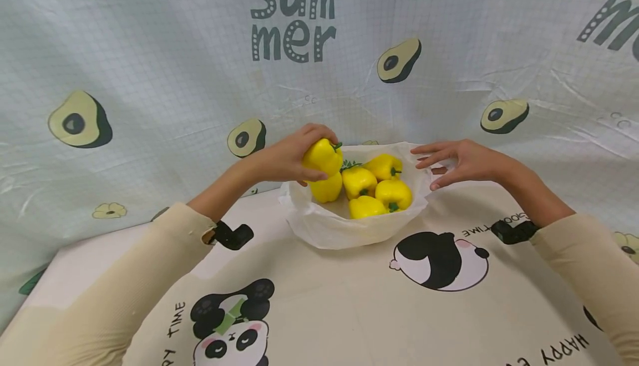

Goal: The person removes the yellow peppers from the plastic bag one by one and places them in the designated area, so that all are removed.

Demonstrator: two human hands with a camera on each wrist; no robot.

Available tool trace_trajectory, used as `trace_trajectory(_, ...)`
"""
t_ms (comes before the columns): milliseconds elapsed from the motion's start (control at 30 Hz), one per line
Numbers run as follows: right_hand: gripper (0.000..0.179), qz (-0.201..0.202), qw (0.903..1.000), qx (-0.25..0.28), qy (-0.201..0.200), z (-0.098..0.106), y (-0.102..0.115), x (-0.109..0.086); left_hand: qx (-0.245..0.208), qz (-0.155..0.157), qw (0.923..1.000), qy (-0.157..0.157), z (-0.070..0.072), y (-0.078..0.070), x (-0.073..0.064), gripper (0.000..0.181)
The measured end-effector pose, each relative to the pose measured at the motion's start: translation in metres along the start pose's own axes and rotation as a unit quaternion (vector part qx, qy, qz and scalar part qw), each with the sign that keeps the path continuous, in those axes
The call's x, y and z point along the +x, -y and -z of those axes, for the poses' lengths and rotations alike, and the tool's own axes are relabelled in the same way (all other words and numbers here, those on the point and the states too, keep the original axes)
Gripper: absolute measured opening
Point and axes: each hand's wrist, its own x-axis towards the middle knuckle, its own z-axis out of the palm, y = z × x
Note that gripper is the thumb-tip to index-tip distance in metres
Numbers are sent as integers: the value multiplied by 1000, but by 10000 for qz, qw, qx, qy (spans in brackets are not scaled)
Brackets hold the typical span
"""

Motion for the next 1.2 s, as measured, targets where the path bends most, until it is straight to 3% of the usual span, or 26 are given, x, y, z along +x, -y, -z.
trace_trajectory(300, 54, 325, 9989, -346, -21, -1, -5, -2, -434, -366, 9982, -189, -5, -3, -10, 72)
trace_trajectory(567, 50, 398, 9990, -184, -2, -4, -8, -4, -639, -668, 9945, -502, -15, 2, -19, 50)
trace_trajectory(667, 50, 424, 9988, -252, -5, -4, -11, -6, -414, -710, 9944, -669, -16, 2, -20, 56)
trace_trajectory(833, 50, 468, 9984, -312, -20, -6, -14, -8, 51, -954, 9912, -920, -19, 2, -21, 82)
trace_trajectory(1200, 48, 558, 9973, -446, -141, -9, -18, -11, -266, -891, 9886, -1185, -25, -1, -35, 81)
